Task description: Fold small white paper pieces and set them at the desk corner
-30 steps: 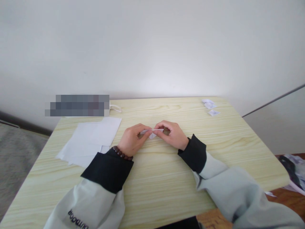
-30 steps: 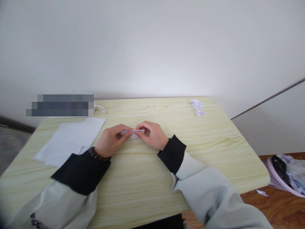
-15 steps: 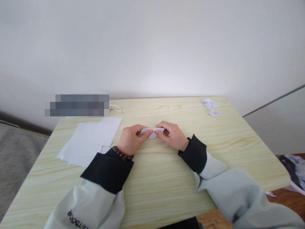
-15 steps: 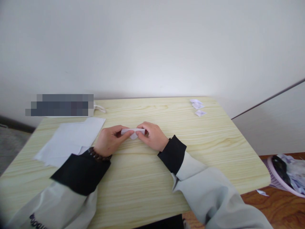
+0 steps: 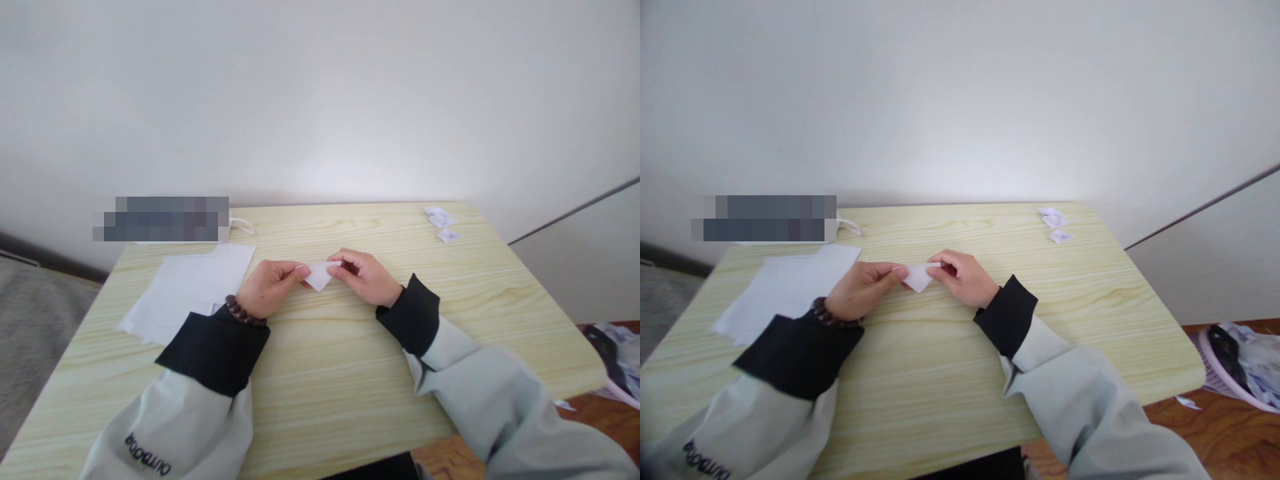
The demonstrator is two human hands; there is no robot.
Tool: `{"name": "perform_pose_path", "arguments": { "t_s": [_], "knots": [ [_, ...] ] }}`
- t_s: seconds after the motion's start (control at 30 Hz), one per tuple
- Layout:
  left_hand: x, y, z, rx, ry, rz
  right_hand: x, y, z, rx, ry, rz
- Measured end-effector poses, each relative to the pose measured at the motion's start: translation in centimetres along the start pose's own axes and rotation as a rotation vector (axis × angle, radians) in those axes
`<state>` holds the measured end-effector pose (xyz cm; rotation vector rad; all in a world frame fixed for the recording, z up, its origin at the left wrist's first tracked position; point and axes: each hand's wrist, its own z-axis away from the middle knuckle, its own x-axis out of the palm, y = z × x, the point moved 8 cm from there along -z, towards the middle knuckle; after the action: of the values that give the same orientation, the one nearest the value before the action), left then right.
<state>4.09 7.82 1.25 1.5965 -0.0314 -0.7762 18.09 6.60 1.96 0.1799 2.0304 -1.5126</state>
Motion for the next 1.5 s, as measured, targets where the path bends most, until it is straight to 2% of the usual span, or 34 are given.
{"name": "perform_pose_path", "arguments": {
  "t_s": [0.1,0.2,0.4,0.5,0.57,0.73,0.8,0.93,1.07,1.23,1.37,1.5],
  "knots": [
    [0.1,0.0,0.0,0.000,-0.052,0.045,0.2,0.9,0.0,0.063,-0.023,-0.118],
    [0.2,-0.2,0.1,0.000,-0.054,0.083,0.2,1.4,0.0,0.093,-0.002,-0.168],
    [-0.1,-0.7,0.2,-0.078,0.064,0.090,-0.2,0.6,0.1,0.070,0.070,-0.053],
    [-0.6,-0.4,0.3,-0.070,0.113,0.034,-0.5,0.3,0.1,0.079,0.108,-0.061],
    [-0.9,-0.3,0.3,-0.057,0.109,0.002,-0.5,0.4,0.1,0.090,0.100,-0.081],
    [-0.7,-0.3,0.2,-0.017,0.017,0.046,-0.2,0.3,0.1,0.064,-0.014,-0.120],
    [-0.7,-0.2,0.1,-0.006,0.022,0.049,-0.2,0.4,0.1,0.068,-0.033,-0.134],
    [-0.5,-0.4,0.1,-0.040,0.046,0.034,-0.1,0.4,0.2,0.048,-0.011,-0.065],
    [-0.1,-0.6,0.2,-0.096,0.057,0.060,0.1,-0.7,0.3,-0.036,0.051,0.051],
    [-0.1,0.1,0.3,-0.054,0.092,0.051,0.2,-1.8,0.3,-0.107,0.057,0.114],
    [-0.4,0.2,0.3,-0.051,0.122,0.044,0.1,-1.7,0.2,-0.105,0.071,0.097],
    [-0.9,-0.1,0.3,-0.084,0.145,0.081,-0.4,-0.9,0.3,-0.045,0.112,0.036]
  ]
}}
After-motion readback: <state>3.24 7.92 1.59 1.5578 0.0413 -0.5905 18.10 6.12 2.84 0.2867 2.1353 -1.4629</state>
